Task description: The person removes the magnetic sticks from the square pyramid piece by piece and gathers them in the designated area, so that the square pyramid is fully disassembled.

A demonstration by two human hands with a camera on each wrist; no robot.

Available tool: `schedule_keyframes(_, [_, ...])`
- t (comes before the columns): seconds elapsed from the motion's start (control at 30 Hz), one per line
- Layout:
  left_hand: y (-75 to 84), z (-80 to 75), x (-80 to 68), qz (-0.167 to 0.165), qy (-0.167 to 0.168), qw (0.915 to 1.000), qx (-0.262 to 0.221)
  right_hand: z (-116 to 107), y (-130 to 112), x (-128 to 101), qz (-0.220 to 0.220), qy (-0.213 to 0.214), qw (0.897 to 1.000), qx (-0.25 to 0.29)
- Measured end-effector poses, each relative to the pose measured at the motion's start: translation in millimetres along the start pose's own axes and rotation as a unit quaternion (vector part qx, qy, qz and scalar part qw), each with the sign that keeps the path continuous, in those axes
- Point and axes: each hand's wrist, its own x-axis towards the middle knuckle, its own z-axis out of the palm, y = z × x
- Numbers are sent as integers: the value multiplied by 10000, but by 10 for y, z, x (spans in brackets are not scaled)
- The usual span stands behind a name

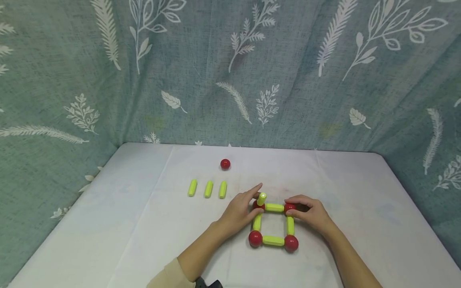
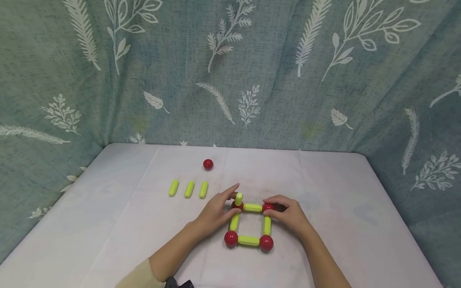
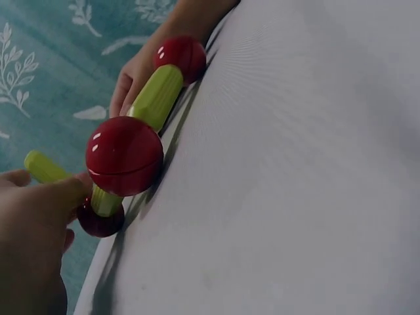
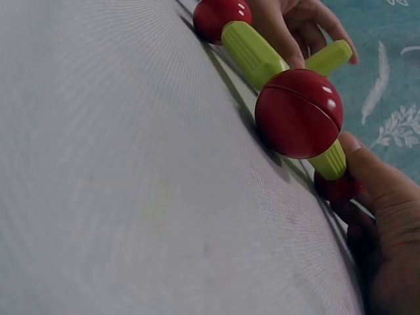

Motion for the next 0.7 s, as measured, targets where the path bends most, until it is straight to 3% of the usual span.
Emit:
schedule_keyframes(0.3, [-20,46,86,213,146,9989,-400,8,9,-9,-37,6,10000,56])
schedule_keyframes(0.57, [5,32,119,-81,215,9994,-266,0,3,13,38,7,10000,66])
schedule_keyframes(0.7, [1,20,134,48,198,9996,-195,0,-4,11,57,-4,9999,117])
